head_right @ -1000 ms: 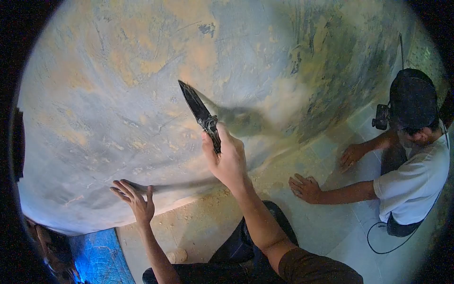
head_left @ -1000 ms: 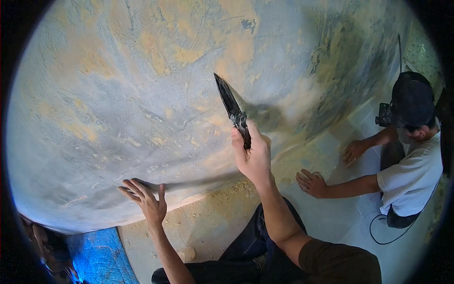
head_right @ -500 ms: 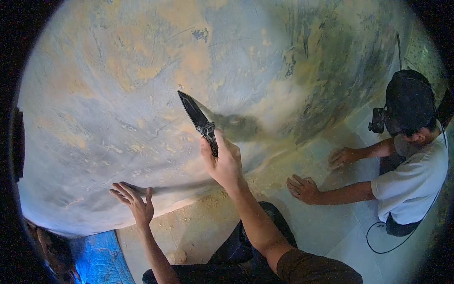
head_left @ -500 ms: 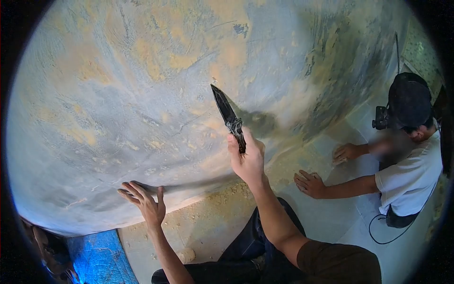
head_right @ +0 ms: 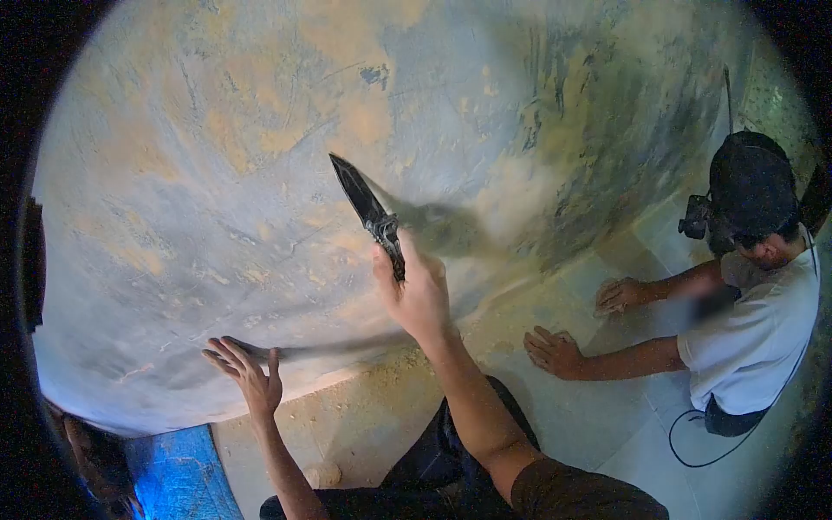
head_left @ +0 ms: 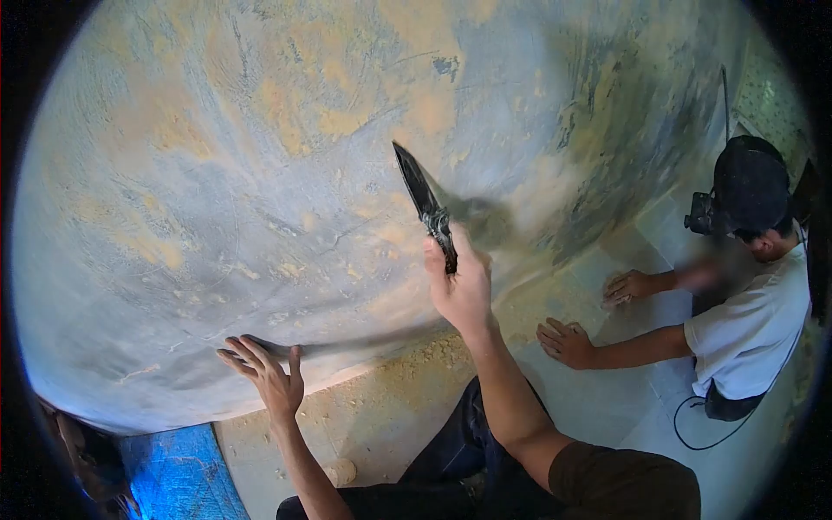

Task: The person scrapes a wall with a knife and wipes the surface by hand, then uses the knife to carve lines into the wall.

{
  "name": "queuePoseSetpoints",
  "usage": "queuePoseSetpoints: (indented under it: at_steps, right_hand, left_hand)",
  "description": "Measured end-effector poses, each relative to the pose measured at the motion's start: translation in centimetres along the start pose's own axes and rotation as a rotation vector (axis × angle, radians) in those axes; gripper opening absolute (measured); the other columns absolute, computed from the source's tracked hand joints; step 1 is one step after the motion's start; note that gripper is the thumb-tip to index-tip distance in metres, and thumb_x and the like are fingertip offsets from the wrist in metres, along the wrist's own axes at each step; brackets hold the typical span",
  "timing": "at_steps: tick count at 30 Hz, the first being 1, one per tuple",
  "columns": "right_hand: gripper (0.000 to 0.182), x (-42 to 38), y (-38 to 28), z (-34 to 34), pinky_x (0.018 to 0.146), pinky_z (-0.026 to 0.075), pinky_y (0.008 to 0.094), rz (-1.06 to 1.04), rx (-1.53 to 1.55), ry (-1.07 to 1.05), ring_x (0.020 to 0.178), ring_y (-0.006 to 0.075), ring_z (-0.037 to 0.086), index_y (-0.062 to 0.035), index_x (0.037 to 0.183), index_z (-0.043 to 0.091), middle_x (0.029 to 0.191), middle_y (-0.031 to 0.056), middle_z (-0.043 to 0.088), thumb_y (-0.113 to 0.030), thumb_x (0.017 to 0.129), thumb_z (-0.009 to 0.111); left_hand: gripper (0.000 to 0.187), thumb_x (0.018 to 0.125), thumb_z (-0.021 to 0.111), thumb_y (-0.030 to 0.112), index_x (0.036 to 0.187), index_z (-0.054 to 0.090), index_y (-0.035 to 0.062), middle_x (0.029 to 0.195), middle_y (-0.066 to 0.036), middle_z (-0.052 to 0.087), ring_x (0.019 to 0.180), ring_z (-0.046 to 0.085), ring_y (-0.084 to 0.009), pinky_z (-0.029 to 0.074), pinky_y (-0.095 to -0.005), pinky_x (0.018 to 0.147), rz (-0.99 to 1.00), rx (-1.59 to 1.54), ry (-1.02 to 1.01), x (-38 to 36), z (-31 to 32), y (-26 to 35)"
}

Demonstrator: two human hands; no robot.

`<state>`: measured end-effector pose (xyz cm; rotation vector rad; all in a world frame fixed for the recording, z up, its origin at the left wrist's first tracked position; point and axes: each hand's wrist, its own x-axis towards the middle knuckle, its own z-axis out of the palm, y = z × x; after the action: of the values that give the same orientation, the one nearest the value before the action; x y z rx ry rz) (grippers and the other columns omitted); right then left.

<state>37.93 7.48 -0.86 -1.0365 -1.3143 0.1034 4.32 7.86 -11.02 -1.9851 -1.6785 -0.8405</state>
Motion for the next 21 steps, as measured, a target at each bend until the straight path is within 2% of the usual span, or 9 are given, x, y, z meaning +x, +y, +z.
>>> queuePoseSetpoints:
  at_steps: [6, 9, 12, 15, 21]
  right_hand:
    - [0.021, -1.5, 0.9, -0.4, 0.053, 0.047, 0.0385, -0.055, -0.084, -0.005, 0.059, 0.0329, 0.062, 0.0046, 0.104, 0.056, 0.070, 0.0189, 0.061, -0.014, 0.096, 0.062]
    - [0.021, -0.9, 0.7, -1.2, 0.055, 0.048, 0.0395, -0.026, -0.137, -0.032, 0.061, 0.0343, 0.063, 0.0037, 0.103, 0.057, 0.071, 0.0193, 0.061, -0.016, 0.096, 0.061]
    - [0.022, 1.2, -0.2, -2.0, 0.056, 0.047, 0.0421, -0.037, -0.176, -0.063, 0.062, 0.0367, 0.061, 0.0023, 0.101, 0.057, 0.071, 0.0195, 0.060, -0.019, 0.097, 0.060]
    - [0.022, 1.3, -2.1, -2.1, 0.056, 0.046, 0.0433, -0.014, -0.143, -0.059, 0.061, 0.0378, 0.060, 0.0019, 0.101, 0.057, 0.070, 0.0193, 0.061, -0.020, 0.097, 0.060]
    - [0.026, -2.0, 0.7, -0.9, 0.057, 0.046, 0.0456, -0.107, -0.377, 0.006, 0.064, 0.0424, 0.060, 0.0039, 0.103, 0.055, 0.072, 0.0228, 0.061, -0.022, 0.099, 0.057]
  left_hand:
    - [0.096, 0.096, 0.062, 0.040, 0.156, -0.001, -0.0020, 0.162, -0.026, -0.010, 0.147, -0.013, -0.0509, 0.005, -0.0619, 0.118, 0.000, 0.017, -0.006, -0.1, 0.2, -0.3]
    - [0.094, 0.095, 0.060, 0.046, 0.154, 0.009, -0.0079, 0.162, -0.028, -0.004, 0.145, -0.011, -0.0548, 0.005, -0.0647, 0.117, -0.036, -0.048, -0.039, -0.1, 0.1, -0.4]
    - [0.092, 0.096, 0.060, 0.041, 0.155, 0.007, -0.0058, 0.162, -0.026, -0.004, 0.147, -0.009, -0.0523, 0.008, -0.0614, 0.119, -0.046, 0.003, -0.053, -0.1, -0.3, 0.0]
    - [0.091, 0.095, 0.061, 0.042, 0.154, 0.012, -0.0072, 0.162, -0.027, -0.001, 0.147, -0.007, -0.0529, 0.008, -0.0615, 0.119, -0.029, 0.000, -0.030, -0.1, -0.4, 0.0]
    - [0.087, 0.095, 0.057, 0.050, 0.153, 0.022, -0.0035, 0.163, -0.024, 0.008, 0.146, -0.003, -0.0554, 0.005, -0.0638, 0.119, -0.056, -0.045, -0.047, 0.0, -1.1, 0.2]
